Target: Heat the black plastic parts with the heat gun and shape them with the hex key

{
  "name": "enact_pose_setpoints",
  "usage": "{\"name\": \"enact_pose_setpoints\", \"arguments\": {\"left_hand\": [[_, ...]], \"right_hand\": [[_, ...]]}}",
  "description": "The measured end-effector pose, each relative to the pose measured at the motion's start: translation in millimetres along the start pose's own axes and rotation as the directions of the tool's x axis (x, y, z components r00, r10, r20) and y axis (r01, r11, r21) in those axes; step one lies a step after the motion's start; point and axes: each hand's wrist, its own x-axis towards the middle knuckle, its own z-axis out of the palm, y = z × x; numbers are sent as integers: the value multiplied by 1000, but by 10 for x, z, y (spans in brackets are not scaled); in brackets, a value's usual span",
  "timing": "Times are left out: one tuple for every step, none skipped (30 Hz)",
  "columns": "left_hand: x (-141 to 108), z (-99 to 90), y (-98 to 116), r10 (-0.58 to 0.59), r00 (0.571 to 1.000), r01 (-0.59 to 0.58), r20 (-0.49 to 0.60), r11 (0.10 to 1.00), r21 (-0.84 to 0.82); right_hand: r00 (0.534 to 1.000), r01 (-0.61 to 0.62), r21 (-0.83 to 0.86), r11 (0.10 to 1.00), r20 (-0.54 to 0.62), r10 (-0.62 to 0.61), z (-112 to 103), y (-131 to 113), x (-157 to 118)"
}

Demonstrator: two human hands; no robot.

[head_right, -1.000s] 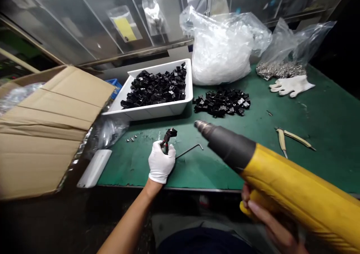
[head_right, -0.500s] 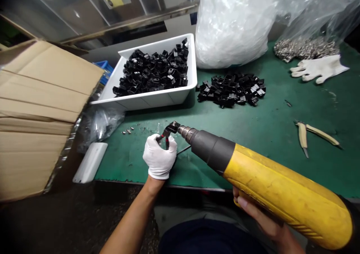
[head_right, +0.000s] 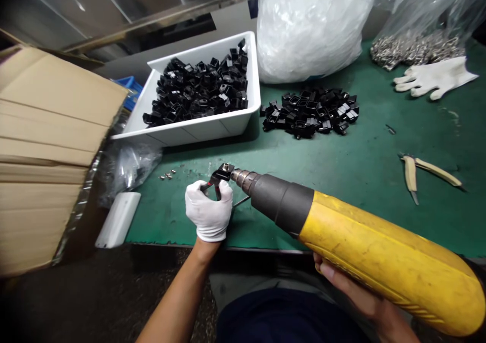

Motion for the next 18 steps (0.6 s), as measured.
{"name": "enact_pose_setpoints", "arguments": {"left_hand": [[0, -1, 0, -3, 1000, 3, -1, 1000, -2], [0, -3, 1, -5, 1000, 5, -2, 1000, -5], [1, -5, 3, -6, 1000, 6, -3, 1000, -8], [2, -7, 5, -5, 1000, 5, -4, 1000, -11], [4, -9, 7, -3, 1000, 3, -4, 1000, -16], [6, -11, 8, 2, 1000, -2, -4, 1000, -22], [7, -13, 9, 7, 1000, -7, -2, 1000, -30], [8, -15, 9, 12, 1000, -12, 2, 999, -39], [8, -16, 8, 15, 1000, -15, 7, 999, -50], [8, -16, 7, 17, 1000, -16, 13, 998, -61], [7, -16, 4, 17, 1000, -15, 19, 997, -73], [6, -16, 2, 15, 1000, -13, 24, 996, -83], [4, -15, 0, 11, 1000, -8, 28, 996, -92], [3, -15, -1, 6, 1000, -3, 30, 995, -98], [3, -14, -1, 3, 999, 0, 32, 995, -100], [4, -14, 0, 2, 999, 1, 32, 995, -99], [6, -15, 2, 3, 1000, 0, 31, 995, -96], [8, -17, 4, 6, 1000, -3, 30, 996, -93]], "right_hand": [[1000, -17, 33, 999, 9, 16, 8, -22, -22], [999, -29, 67, 997, 23, 28, 8, -24, -26], [998, -41, 95, 995, 46, 37, -1, -4, -10], [997, -41, 118, 992, 75, 32, -18, 34, 22], [994, -36, 140, 990, 104, 21, -41, 83, 66], [991, -32, 158, 987, 131, 11, -66, 134, 111], [988, -29, 173, 985, 152, 3, -91, 180, 153], [986, -33, 181, 983, 165, 3, -113, 214, 185], [984, -41, 183, 982, 175, 8, -131, 235, 207], [984, -45, 182, 982, 179, 12, -145, 245, 219], [983, -52, 177, 983, 180, 19, -155, 246, 224], [983, -58, 170, 984, 183, 26, -162, 241, 224], [982, -62, 160, 985, 185, 32, -165, 233, 222], [981, -68, 149, 987, 189, 39, -163, 221, 217], [981, -69, 139, 988, 188, 42, -155, 204, 207], [981, -66, 132, 989, 188, 40, -140, 178, 191], [983, -60, 131, 990, 178, 36, -117, 140, 165], [988, -55, 133, 990, 148, 35, -87, 89, 129]]}}
